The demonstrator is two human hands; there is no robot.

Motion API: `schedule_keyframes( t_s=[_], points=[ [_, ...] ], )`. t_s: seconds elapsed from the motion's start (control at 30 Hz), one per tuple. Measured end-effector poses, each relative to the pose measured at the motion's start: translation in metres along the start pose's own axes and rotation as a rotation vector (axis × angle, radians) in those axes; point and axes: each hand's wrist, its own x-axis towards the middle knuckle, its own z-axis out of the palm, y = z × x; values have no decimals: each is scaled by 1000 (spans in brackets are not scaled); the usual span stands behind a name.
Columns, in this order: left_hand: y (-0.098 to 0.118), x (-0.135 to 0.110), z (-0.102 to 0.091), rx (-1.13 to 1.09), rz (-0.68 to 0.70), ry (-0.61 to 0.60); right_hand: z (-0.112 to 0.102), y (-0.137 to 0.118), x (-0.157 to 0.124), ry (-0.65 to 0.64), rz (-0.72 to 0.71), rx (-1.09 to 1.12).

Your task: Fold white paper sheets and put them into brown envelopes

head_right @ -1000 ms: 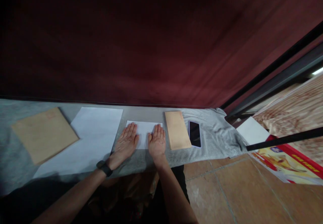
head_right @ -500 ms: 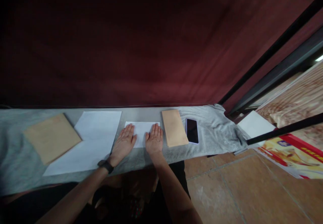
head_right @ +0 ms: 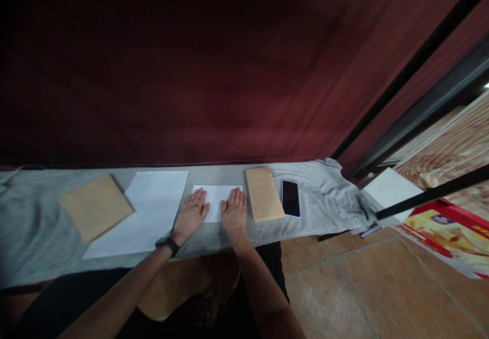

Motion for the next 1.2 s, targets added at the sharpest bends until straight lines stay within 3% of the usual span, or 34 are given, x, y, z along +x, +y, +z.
schedule_keyframes(
  t_s=[0.37,0.57,0.7,1.0,1.2],
  points=[
    [-1,-1,10,5,12,59,2,1,0,23,-17,-41],
    [29,17,21,-83,124,23,2,3,0,34,-59,-21],
    [41,33,29,-83,121,15,3,4,1,-11,-55,-31],
    [13,35,24,-38,-32,46,6,6,0,2,-57,-19],
    [10,23,22,-1,-165,77,1,9,-3,13,-78,-52]
  ],
)
